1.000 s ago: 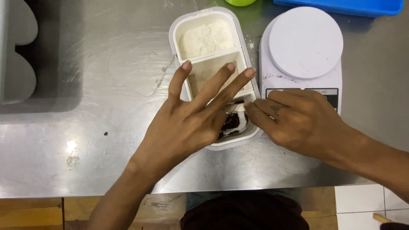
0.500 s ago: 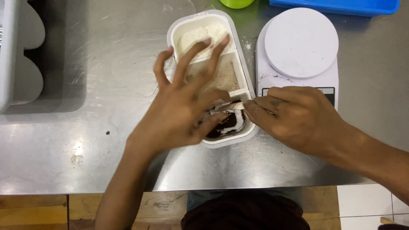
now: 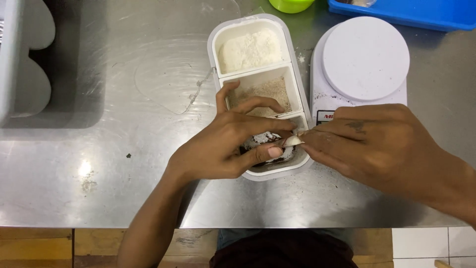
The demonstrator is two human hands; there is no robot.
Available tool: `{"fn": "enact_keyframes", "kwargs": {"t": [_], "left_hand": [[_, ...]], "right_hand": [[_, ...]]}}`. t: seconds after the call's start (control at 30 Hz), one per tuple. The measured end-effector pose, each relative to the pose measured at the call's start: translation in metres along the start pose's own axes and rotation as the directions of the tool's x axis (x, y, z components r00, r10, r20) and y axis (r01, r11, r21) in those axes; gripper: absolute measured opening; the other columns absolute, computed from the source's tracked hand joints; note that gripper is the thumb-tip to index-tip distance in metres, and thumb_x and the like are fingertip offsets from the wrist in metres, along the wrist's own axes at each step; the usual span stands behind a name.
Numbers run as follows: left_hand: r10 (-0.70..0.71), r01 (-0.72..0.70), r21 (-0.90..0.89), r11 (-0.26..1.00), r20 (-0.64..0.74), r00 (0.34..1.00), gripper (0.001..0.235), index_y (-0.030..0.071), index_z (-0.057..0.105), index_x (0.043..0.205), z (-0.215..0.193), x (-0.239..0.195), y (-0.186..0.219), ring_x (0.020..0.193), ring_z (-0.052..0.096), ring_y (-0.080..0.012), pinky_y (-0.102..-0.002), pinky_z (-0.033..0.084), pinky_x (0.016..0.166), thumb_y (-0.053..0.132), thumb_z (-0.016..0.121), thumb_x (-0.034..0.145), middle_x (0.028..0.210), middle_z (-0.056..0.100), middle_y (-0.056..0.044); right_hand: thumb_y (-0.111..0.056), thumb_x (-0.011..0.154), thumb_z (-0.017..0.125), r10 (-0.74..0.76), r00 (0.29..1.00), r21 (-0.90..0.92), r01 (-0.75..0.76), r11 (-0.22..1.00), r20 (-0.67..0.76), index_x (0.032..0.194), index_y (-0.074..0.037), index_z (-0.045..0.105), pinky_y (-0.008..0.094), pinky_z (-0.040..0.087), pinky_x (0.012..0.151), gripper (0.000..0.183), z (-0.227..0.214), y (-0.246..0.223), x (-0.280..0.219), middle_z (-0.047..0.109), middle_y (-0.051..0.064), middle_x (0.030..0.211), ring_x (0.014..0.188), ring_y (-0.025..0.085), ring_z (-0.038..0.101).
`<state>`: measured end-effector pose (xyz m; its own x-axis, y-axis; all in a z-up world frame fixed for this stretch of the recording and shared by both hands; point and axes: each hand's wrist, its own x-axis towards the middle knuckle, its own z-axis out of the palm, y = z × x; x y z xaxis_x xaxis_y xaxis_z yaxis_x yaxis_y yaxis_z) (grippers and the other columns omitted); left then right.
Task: The person scoops dark powder from a compartmentalized container into a small plastic bag using a white plastic spoon. They then place the bag on a digital scale to weigh it. The person repeats this process with a second bag, scooping a lighter-colored powder from a different compartment.
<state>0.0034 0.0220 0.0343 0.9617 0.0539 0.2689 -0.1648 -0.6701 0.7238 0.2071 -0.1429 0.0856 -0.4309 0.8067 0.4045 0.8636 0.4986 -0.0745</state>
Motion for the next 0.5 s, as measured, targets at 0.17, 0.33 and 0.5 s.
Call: {"fn": "enact_keyframes", "kwargs": {"t": [0.17, 0.33, 0.5], "left_hand": [[0.013, -0.007, -0.112, 0.994, 0.052, 0.999, 0.045, 0.008, 0.060, 0.134, -0.0036, 0.0013, 0.0068, 0.132, 0.060, -0.0281, -0.060, 0.006, 0.120, 0.036, 0.038, 0.107, 0.127, 0.074, -0.009], [-0.011, 0.029, -0.260, 0.965, 0.070, 0.998, 0.042, 0.007, 0.057, 0.138, -0.0069, 0.0000, 0.0091, 0.126, 0.068, -0.0241, -0.057, 0.011, 0.121, 0.032, 0.044, 0.107, 0.134, 0.071, -0.010], [-0.071, 0.083, -0.364, 0.928, 0.046, 0.996, 0.050, 0.002, 0.052, 0.142, -0.0067, 0.0028, 0.0098, 0.113, 0.071, -0.0269, -0.036, 0.055, 0.095, 0.033, 0.054, 0.102, 0.123, 0.074, -0.014]], "right_hand": [[-0.010, 0.090, 0.084, -0.055, 0.998, 0.011, 0.055, 0.998, 0.007, 0.102, -0.001, 0.074, 0.035, 0.062, 0.076, 0.019, 0.0012, 0.0006, 0.0039, 0.076, 0.010, 0.091, 0.075, 0.021, 0.071], [-0.010, 0.091, 0.083, -0.046, 0.999, 0.027, 0.045, 0.999, 0.014, 0.103, -0.003, 0.072, 0.035, 0.057, 0.063, 0.018, -0.0045, -0.0004, 0.0082, 0.075, 0.008, 0.092, 0.071, 0.024, 0.068], [-0.002, 0.091, 0.078, -0.098, 0.995, 0.018, 0.098, 0.995, 0.024, 0.101, -0.002, 0.072, 0.040, 0.063, 0.083, 0.011, -0.0038, 0.0012, 0.0058, 0.077, 0.010, 0.099, 0.084, 0.021, 0.073]]}}
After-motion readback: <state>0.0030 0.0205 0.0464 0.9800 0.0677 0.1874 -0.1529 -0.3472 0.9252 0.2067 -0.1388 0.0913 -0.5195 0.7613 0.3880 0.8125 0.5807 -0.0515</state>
